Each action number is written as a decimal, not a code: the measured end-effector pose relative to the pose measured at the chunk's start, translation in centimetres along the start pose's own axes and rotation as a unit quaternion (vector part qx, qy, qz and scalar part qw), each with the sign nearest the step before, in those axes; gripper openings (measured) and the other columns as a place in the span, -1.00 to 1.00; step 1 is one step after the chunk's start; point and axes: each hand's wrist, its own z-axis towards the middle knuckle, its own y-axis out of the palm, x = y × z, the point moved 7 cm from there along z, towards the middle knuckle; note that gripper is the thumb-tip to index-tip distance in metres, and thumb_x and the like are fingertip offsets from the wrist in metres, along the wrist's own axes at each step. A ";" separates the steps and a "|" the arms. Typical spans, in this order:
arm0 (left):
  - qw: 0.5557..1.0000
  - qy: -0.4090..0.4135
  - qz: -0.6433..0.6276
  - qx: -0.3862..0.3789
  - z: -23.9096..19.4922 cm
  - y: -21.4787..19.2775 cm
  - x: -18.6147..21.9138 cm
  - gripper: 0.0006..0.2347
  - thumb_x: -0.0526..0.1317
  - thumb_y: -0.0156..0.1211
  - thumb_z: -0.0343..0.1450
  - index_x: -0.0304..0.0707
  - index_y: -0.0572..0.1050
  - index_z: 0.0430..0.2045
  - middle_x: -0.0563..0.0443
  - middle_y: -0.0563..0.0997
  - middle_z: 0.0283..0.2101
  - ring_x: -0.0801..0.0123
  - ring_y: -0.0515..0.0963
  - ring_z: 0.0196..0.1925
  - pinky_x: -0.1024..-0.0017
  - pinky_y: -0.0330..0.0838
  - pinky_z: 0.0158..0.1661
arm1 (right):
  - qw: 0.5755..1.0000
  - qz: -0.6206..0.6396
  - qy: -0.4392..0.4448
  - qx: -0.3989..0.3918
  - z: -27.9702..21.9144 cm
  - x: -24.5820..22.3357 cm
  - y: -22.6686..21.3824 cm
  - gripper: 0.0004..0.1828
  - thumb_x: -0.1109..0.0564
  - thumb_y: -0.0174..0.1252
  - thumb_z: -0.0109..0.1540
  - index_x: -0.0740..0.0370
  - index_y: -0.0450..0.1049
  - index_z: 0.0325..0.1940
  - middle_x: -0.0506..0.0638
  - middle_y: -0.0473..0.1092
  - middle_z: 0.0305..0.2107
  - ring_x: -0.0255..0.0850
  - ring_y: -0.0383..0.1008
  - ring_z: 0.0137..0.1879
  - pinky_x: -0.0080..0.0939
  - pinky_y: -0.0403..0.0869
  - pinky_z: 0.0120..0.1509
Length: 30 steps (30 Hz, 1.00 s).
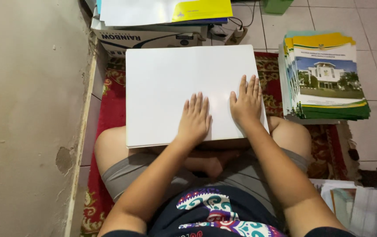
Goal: Flipping through a stack of printed folders and smoothing them down on a flat surface
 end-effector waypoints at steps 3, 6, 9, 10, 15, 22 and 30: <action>0.998 -0.021 -0.014 -0.061 -0.7 0.5 -0.5 -0.43 0.01 -0.33 0.58 -0.33 0.02 0.49 -0.40 -0.02 0.55 -0.18 -0.09 0.60 -0.06 -0.24 0.47 | 1.000 0.003 -0.008 -0.001 -0.2 -0.7 -0.8 -0.23 -0.13 -0.12 0.39 0.33 0.03 0.60 0.46 -0.06 0.49 0.22 -0.18 0.64 0.16 -0.21 0.65; 0.996 -0.044 -0.011 -0.081 2.3 0.8 -2.3 -0.41 0.04 -0.33 0.58 -0.33 0.01 0.49 -0.38 -0.02 0.55 -0.16 -0.09 0.60 -0.08 -0.23 0.47 | 1.000 -0.007 -0.005 -0.006 -0.1 -0.8 -0.8 -0.23 -0.11 -0.10 0.39 0.31 0.02 0.61 0.47 -0.06 0.49 0.22 -0.18 0.64 0.16 -0.22 0.65; 0.996 -0.078 0.035 -0.020 7.9 0.5 -5.1 -0.39 0.03 -0.22 0.56 -0.49 0.07 0.44 -0.43 0.08 0.52 -0.14 0.04 0.58 -0.06 -0.07 0.44 | 1.000 0.016 -0.001 -0.022 -0.2 -1.0 -1.2 -0.23 -0.10 -0.12 0.40 0.30 -0.01 0.62 0.47 -0.11 0.51 0.23 -0.21 0.65 0.18 -0.23 0.65; 0.996 -0.074 0.032 -0.022 9.5 0.0 -5.6 -0.39 0.03 -0.22 0.56 -0.49 0.07 0.44 -0.43 0.08 0.52 -0.14 0.04 0.58 -0.06 -0.07 0.44 | 1.000 0.013 0.003 -0.022 -0.2 -1.0 -1.2 -0.23 -0.10 -0.12 0.40 0.30 -0.01 0.62 0.47 -0.11 0.51 0.23 -0.21 0.65 0.18 -0.23 0.65; 0.990 -0.133 0.046 -0.014 18.6 0.8 -10.3 -0.38 0.03 -0.39 0.57 -0.49 -0.11 0.47 -0.30 -0.14 0.57 -0.02 -0.21 0.60 0.03 -0.31 0.49 | 0.998 -0.035 -0.028 0.041 -0.2 -0.4 -0.1 -0.23 -0.10 -0.09 0.37 0.31 0.01 0.60 0.47 -0.08 0.48 0.23 -0.15 0.62 0.13 -0.15 0.66; 0.988 -0.142 0.030 0.058 16.3 0.6 -9.0 -0.37 0.04 -0.26 0.56 -0.46 -0.04 0.47 -0.29 -0.11 0.56 -0.01 -0.22 0.60 -0.01 -0.34 0.48 | 1.000 -0.020 -0.001 0.005 0.2 -0.3 -0.1 -0.22 -0.12 -0.14 0.37 0.27 -0.05 0.61 0.41 -0.14 0.51 0.15 -0.24 0.64 0.11 -0.22 0.66; 0.999 -0.003 0.018 0.033 3.2 0.3 -0.1 -0.44 -0.04 -0.22 0.53 -0.46 0.17 0.40 -0.43 0.17 0.48 -0.22 0.07 0.55 -0.21 -0.07 0.40 | 1.000 0.005 -0.005 0.002 0.1 -0.4 -0.3 -0.23 -0.15 -0.11 0.37 0.35 0.10 0.57 0.50 -0.01 0.46 0.25 -0.13 0.62 0.18 -0.20 0.64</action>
